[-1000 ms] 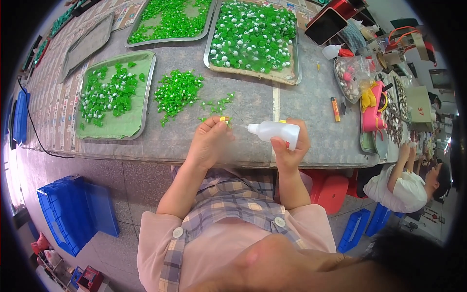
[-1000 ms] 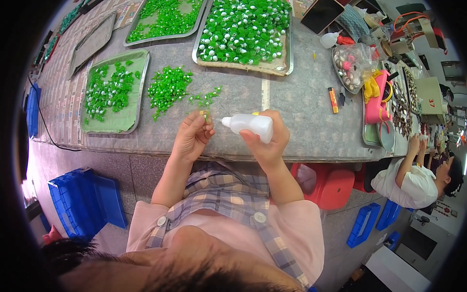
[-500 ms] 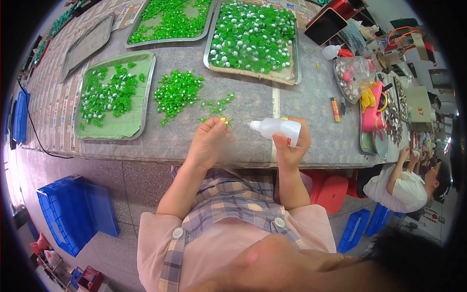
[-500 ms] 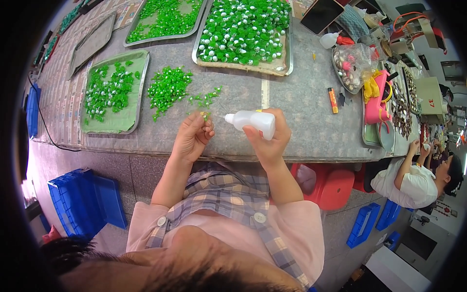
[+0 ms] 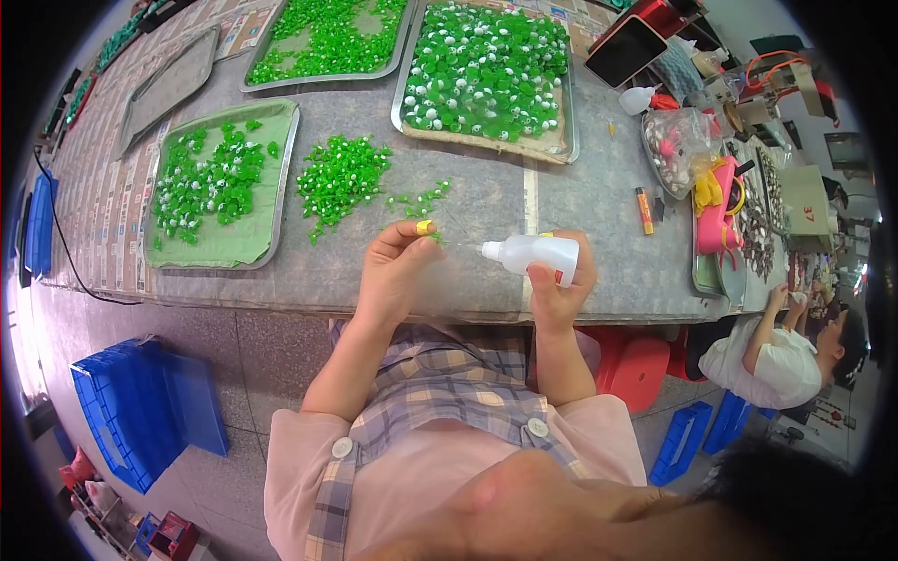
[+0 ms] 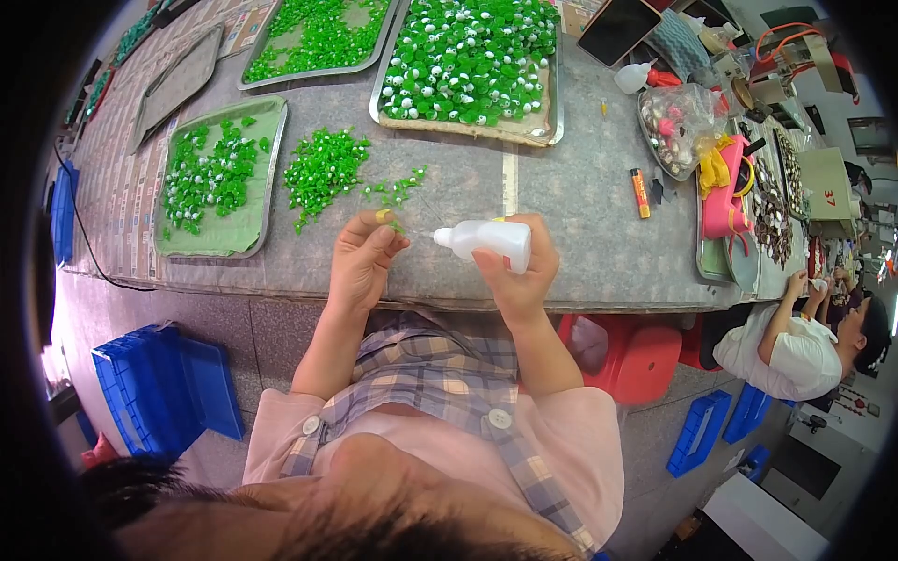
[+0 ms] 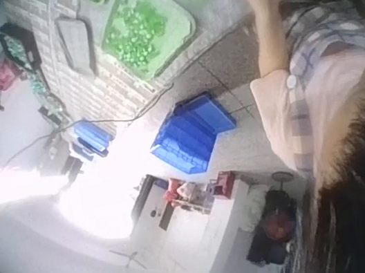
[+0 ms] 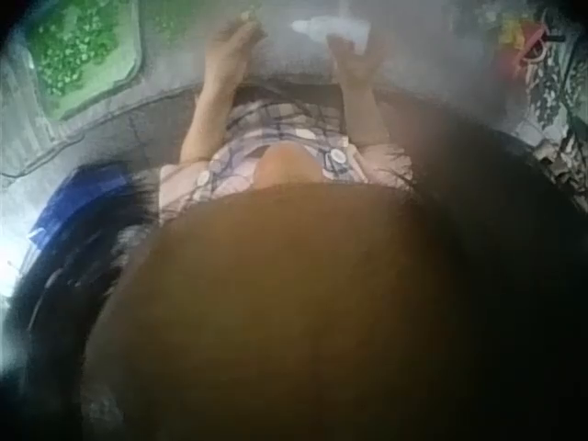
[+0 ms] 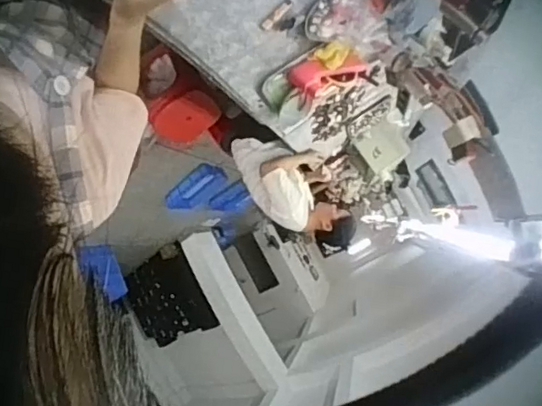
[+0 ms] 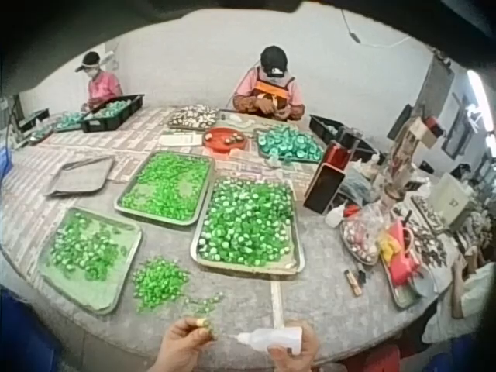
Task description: The person applies glue from a squeeze bottle to small green plastic parts and attaches round white pieces to them by hand to assemble figurines.
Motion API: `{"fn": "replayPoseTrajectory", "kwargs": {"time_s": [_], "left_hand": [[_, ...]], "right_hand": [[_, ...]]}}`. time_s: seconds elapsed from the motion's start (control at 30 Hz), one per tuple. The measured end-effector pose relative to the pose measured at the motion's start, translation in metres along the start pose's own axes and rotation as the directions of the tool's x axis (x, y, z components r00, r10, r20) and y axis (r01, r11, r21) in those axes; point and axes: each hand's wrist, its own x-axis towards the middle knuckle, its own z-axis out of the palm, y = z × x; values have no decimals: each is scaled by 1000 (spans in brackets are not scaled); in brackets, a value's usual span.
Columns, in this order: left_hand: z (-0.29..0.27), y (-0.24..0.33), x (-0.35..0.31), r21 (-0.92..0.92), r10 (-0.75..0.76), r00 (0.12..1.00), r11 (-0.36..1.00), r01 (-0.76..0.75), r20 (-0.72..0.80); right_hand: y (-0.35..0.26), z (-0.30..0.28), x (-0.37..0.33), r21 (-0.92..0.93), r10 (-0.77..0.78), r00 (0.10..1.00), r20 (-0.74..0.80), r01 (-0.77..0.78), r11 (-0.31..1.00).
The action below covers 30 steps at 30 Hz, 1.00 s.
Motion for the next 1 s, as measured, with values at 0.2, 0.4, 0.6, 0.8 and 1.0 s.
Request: {"fn": "replayPoseTrajectory", "kwargs": {"time_s": [0.2, 0.4, 0.6, 0.8, 1.0], "left_hand": [[1, 0, 0, 2, 0, 1000, 1000, 0, -6], [0, -3, 2, -18, 8, 1000, 1000, -8, -2], [-2, 0, 2, -66, 8, 1000, 998, -10, -27], [2, -1, 5, -54, -14, 999, 998, 12, -30], [0, -2, 8, -38, -6, 999, 999, 4, -46]], "right_hand": [[-2, 0, 0, -56, 13, 1000, 18, -12, 998], [9, -20, 8, 71, 90, 993, -80, -85, 994], [21, -59, 60, -8, 189, 961, -201, -195, 981], [72, -112, 81, -63, 296, 934, -199, -313, 948], [16, -73, 84, -905, -519, 844, -138, 106, 413]]}}
